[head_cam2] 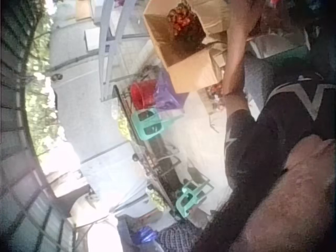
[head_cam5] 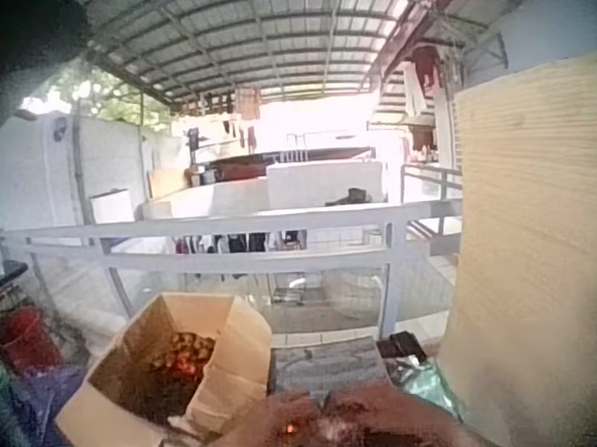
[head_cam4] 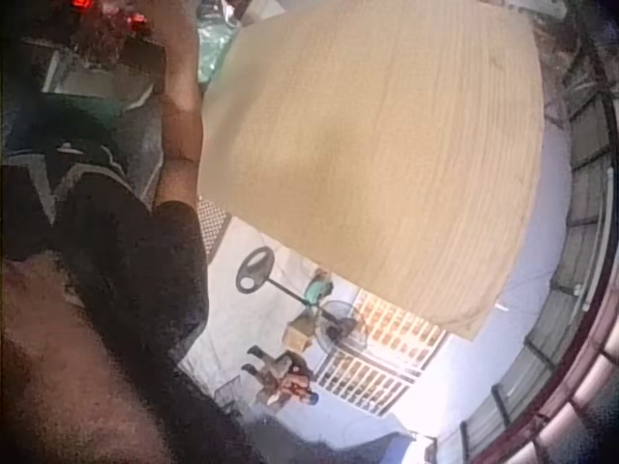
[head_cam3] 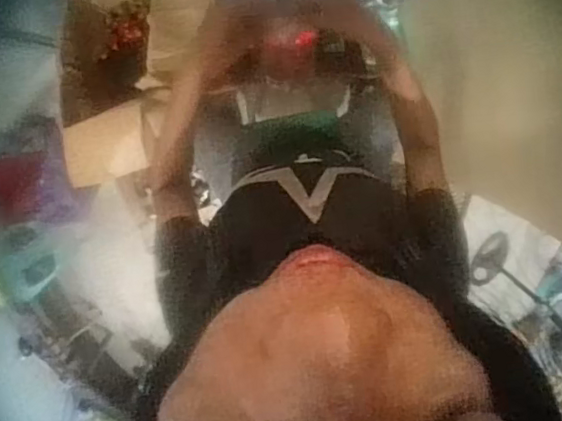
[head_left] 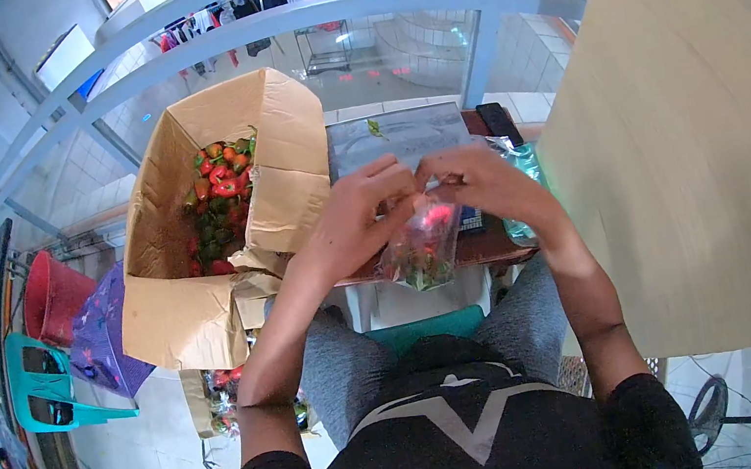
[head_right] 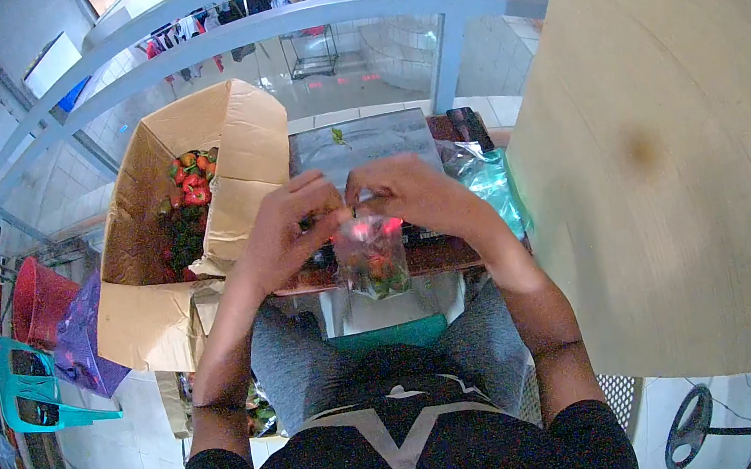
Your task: The person weighs peppers from a cardboard box on a digital scale, transfers the peppers into a plastic bag, and ties the bag closed by hand.
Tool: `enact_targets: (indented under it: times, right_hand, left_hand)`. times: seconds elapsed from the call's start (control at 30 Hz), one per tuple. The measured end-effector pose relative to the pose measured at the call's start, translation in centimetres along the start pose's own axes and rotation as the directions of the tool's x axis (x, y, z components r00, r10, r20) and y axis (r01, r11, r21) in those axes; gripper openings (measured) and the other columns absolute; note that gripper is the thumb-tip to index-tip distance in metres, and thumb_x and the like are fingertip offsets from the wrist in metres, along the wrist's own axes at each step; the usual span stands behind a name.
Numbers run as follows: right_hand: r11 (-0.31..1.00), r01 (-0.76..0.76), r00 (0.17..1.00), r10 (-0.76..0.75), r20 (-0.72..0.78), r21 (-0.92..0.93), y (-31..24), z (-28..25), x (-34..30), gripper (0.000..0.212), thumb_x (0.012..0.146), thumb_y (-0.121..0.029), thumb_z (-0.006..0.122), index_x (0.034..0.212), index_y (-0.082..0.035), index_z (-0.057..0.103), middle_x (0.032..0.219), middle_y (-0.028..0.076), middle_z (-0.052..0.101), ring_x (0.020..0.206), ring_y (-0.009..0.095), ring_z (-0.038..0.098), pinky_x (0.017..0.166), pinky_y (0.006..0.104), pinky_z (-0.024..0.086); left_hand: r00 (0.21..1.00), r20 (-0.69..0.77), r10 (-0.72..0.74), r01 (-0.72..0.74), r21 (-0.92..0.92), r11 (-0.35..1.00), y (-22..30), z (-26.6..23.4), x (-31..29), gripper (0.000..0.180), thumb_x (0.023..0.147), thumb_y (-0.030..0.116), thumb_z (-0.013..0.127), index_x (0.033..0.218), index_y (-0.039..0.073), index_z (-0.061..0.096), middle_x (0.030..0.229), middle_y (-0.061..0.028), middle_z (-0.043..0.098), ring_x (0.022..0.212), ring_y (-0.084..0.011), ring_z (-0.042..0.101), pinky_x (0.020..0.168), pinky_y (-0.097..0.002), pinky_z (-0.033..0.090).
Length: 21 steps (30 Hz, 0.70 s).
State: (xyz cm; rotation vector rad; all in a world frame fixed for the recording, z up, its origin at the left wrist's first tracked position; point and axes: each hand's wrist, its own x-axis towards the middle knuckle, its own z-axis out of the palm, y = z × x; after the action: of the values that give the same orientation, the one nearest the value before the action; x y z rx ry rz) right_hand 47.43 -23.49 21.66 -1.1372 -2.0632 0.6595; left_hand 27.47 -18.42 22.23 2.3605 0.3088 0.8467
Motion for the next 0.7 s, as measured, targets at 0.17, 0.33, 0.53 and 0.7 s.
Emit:
enact_targets:
  times: [0.17, 0.33, 0.53, 0.7]
  right_hand:
    - [0.982, -0.179, 0.970, 0.186, -0.159, 0.055, -2.3, -2.8, -1.2, 0.014, 0.076, -0.006, 0.059, 0.089, -0.001, 0.057, 0.074, 0.009, 0.054, 0.066, 0.014, 0.051, 0.061, 0.0260, 0.041]
    - [0.987, -0.102, 0.978, 0.076, -0.193, -0.127, -2.0, -1.6, -1.8, 0.011, 0.077, -0.008, 0.060, 0.084, 0.000, 0.055, 0.074, 0.005, 0.048, 0.066, 0.011, 0.043, 0.056, 0.0246, 0.033]
    - [0.976, -0.167, 0.975, 0.141, -0.173, -0.141, -1.4, -1.9, -0.6, 0.018, 0.079, -0.017, 0.061, 0.082, 0.000, 0.054, 0.069, 0.008, 0.047, 0.065, 0.015, 0.049, 0.060, 0.0298, 0.039]
    - [0.936, 0.001, 0.965, 0.091, -0.244, 0.352, -0.2, -0.2, 0.8, 0.017, 0.080, -0.016, 0.062, 0.078, -0.001, 0.053, 0.073, 0.000, 0.050, 0.067, 0.010, 0.049, 0.062, 0.0264, 0.041]
  left_hand:
    - [0.931, -0.083, -0.355, 0.352, -0.050, 0.935, 0.3, -1.9, -1.0, 0.023, 0.078, 0.020, 0.063, 0.081, 0.001, 0.050, 0.068, -0.0137, 0.042, 0.062, -0.0261, 0.044, 0.056, -0.0351, 0.037]
    - [0.976, -0.077, -0.204, 0.216, 0.208, 0.954, -1.7, -1.5, -1.1, 0.024, 0.077, 0.020, 0.065, 0.083, 0.001, 0.052, 0.071, -0.0129, 0.043, 0.062, -0.0236, 0.046, 0.056, -0.0335, 0.038]
    - [0.975, -0.210, -0.075, 0.089, 0.055, 0.994, -2.8, -0.4, 0.1, 0.021, 0.074, 0.013, 0.067, 0.086, 0.003, 0.053, 0.076, -0.0054, 0.049, 0.069, -0.0165, 0.048, 0.061, -0.0271, 0.038]
    - [0.947, -0.123, -0.296, 0.248, -0.303, 0.920, -2.4, 0.4, 1.5, 0.014, 0.080, 0.011, 0.063, 0.081, 0.003, 0.052, 0.073, 0.0011, 0.047, 0.062, -0.0067, 0.044, 0.053, -0.0196, 0.035]
